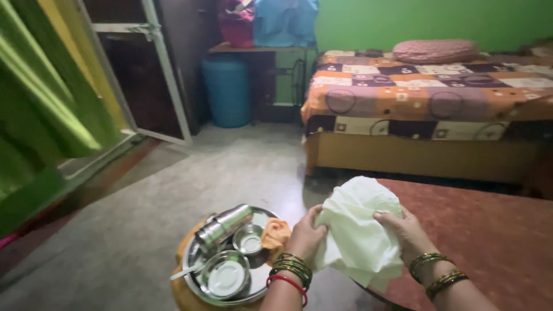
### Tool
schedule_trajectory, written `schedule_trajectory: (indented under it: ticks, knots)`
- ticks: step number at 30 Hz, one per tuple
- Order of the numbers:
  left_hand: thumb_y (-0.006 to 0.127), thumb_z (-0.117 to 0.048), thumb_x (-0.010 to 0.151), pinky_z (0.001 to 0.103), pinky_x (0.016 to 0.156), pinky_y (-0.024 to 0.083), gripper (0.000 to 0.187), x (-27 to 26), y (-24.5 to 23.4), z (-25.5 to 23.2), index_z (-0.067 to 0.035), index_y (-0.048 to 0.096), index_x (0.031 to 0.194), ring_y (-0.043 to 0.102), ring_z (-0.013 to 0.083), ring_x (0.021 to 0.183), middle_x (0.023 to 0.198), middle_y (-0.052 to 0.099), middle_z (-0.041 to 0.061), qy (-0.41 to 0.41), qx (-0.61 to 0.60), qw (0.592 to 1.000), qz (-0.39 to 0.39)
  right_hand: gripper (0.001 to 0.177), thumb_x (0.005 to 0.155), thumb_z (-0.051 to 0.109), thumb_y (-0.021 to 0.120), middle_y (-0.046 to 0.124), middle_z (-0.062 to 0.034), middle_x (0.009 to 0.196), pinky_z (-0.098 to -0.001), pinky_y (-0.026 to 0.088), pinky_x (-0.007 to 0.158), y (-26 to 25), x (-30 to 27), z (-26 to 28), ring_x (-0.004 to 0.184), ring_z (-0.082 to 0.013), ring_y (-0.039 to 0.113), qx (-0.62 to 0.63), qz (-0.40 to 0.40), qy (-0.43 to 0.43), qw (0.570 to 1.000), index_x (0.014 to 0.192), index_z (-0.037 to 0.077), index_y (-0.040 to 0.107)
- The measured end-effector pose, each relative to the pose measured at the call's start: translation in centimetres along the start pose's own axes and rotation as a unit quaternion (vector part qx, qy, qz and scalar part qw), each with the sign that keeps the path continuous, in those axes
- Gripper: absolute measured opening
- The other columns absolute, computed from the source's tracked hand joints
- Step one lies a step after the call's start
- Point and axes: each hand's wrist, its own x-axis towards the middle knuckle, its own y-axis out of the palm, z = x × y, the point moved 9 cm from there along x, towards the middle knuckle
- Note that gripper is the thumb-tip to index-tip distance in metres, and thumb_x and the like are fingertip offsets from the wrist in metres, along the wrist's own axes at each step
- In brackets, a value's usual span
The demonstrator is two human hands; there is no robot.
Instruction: The person wipes a table with a cloth, folds and arranges several white napkins on the surface, and cleans various metal dishes including plates, bowls, and cups with a small orange sponge.
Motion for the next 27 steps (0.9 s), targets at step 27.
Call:
schedule_trajectory:
  ticks: [27]
  knots:
    - [0.070, -0.014, 0.087, 0.046, 0.115, 0.034, 0.041, 8.4, 21.7, 7.2, -0.018, 0.069, 0.128, 0.063, 0.0317, 0.124, 0.128, 0.069, 0.016, -0.002, 0.181, 0.974, 0.135, 0.040, 0.080, 0.039, 0.077, 0.070, 0.0015, 0.122, -0.0381, 0.052, 0.104, -21.7, 6.0, -9.4, 0.121, -0.0169, 0.065, -0.686, -0.030, 0.012, 0.727, 0.116, 0.025, 0.071]
